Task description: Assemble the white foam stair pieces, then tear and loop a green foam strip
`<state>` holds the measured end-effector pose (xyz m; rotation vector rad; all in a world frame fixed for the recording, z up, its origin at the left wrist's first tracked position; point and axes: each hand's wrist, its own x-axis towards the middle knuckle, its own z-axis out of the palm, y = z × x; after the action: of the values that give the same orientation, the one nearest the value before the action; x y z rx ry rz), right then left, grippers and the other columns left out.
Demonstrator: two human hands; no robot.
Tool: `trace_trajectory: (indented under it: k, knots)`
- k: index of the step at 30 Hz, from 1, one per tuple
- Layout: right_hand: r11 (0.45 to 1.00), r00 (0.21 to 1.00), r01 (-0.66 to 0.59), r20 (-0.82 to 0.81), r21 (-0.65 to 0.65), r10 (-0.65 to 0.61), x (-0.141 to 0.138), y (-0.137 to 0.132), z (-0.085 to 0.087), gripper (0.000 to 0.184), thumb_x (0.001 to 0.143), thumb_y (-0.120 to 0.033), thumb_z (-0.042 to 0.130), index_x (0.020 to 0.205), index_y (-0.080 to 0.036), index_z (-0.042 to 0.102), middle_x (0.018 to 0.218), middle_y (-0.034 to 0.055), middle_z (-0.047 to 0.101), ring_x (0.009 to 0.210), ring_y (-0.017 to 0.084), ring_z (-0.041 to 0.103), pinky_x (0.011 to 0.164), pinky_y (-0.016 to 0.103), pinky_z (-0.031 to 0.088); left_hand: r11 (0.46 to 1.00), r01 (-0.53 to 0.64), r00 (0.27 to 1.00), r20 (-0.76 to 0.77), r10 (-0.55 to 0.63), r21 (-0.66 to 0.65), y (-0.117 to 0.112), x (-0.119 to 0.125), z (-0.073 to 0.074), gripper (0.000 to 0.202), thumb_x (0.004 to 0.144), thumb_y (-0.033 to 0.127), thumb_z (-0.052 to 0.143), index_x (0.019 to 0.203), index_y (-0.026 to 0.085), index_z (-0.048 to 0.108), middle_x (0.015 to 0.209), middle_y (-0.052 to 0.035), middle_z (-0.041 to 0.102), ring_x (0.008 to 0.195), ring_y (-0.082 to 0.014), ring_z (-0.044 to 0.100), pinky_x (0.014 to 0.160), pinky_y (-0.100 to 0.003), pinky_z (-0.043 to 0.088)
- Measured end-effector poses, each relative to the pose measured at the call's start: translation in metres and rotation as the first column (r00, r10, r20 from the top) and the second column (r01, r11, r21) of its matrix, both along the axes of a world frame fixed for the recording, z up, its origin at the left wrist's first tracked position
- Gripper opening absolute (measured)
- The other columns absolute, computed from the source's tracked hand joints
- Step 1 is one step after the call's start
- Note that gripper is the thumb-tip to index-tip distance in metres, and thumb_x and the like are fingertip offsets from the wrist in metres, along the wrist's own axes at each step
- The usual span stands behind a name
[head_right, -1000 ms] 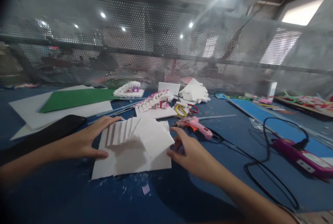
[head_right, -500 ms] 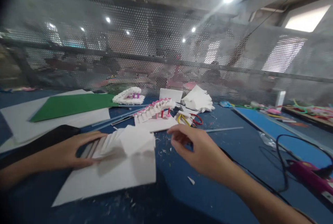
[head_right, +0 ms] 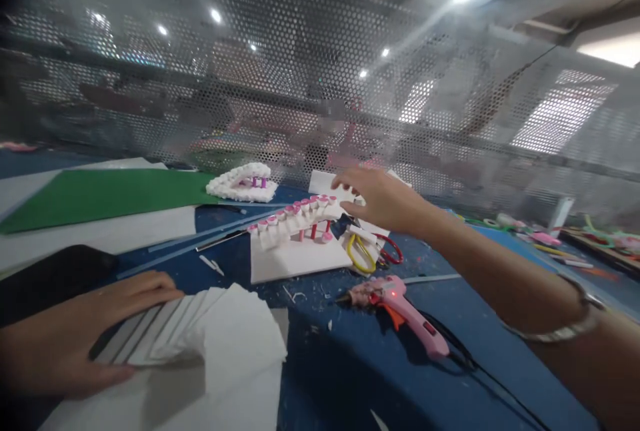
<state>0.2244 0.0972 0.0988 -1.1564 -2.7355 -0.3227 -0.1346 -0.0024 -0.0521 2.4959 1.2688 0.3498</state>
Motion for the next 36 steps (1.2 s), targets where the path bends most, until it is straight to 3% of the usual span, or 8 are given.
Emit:
trace_trajectory:
  k: [2,4,9,12,21,28,36]
  knots:
    - [0.999,0.998,-0.018,0.052,-0.04,0.02,0.008,0.021,-0.012,0.045,0.07,-0.024,0.055,0.114,-0.017,0.051,0.112,0.0107,0.055,0.103,0.023,0.05,0.086,0.037,0.04,0.999,0.028,0.999,-0.017,-0.028,-0.023,-0.002,0.004,0.007,0.058,0.063,0.029,0.06,0.12,0.028,0.048,0.117,-0.005,0.052,0.105,-0.0265,0.05,0.092,-0.036,0.041]
    - [0.996,0.996,-0.014,0.083,-0.083,0.021,0.012,0.036,-0.026,0.055,0.065,-0.023,0.061,0.118,-0.018,0.049,0.11,0.0098,0.056,0.102,0.022,0.051,0.087,0.038,0.04,0.998,0.043,0.998,-0.05,-0.045,-0.039,-0.004,0.008,0.014,0.056,0.066,0.032,0.058,0.121,0.024,0.047,0.118,-0.0071,0.051,0.107,-0.0265,0.049,0.093,-0.036,0.04]
    - [0.991,0.997,0.028,0.07,-0.131,-0.019,0.005,0.051,-0.043,0.037,0.078,-0.026,0.057,0.113,-0.016,0.051,0.108,0.008,0.056,0.094,0.018,0.055,0.081,0.038,0.045,1.0,0.02,0.991,-0.131,-0.021,-0.01,-0.006,0.014,0.017,0.057,0.068,0.039,0.055,0.119,0.016,0.046,0.118,-0.0131,0.048,0.108,-0.0291,0.046,0.093,-0.039,0.038]
    - [0.987,0.996,0.068,0.058,-0.143,-0.061,-0.003,0.054,-0.042,0.029,0.085,-0.032,0.05,0.109,-0.016,0.052,0.108,0.0061,0.055,0.09,0.017,0.056,0.076,0.038,0.047,0.998,0.059,0.991,-0.12,-0.054,0.038,-0.005,0.013,0.014,0.054,0.068,0.039,0.054,0.117,0.018,0.046,0.114,-0.0108,0.05,0.104,-0.0278,0.048,0.089,-0.037,0.04]
    - [0.975,0.981,0.192,0.059,-0.111,-0.187,-0.023,0.064,-0.041,0.031,0.085,-0.032,0.05,0.111,-0.016,0.051,0.111,0.0066,0.054,0.092,0.017,0.056,0.076,0.038,0.048,0.993,0.086,0.99,-0.119,-0.077,0.08,-0.004,0.01,0.013,0.054,0.071,0.042,0.051,0.118,0.017,0.045,0.113,-0.0114,0.05,0.102,-0.0273,0.05,0.084,-0.034,0.042]
    - [0.974,0.975,0.222,0.018,0.032,-0.223,-0.043,0.066,-0.034,0.031,0.085,-0.032,0.05,0.111,-0.017,0.051,0.111,0.0066,0.054,0.092,0.017,0.056,0.077,0.038,0.047,0.989,0.089,0.992,-0.105,-0.077,0.119,-0.002,0.008,0.009,0.055,0.071,0.048,0.051,0.118,0.021,0.047,0.11,-0.0085,0.052,0.1,-0.0264,0.05,0.083,-0.032,0.043]
    - [0.948,0.975,0.209,0.027,0.24,-0.222,-0.038,0.035,-0.024,0.029,0.085,-0.032,0.05,0.11,-0.016,0.051,0.108,0.0062,0.055,0.091,0.017,0.056,0.075,0.038,0.048,0.991,0.074,0.995,-0.081,-0.065,0.112,-0.001,0.005,0.004,0.054,0.071,0.047,0.051,0.118,0.02,0.046,0.113,-0.0102,0.051,0.102,-0.0269,0.049,0.087,-0.035,0.041]
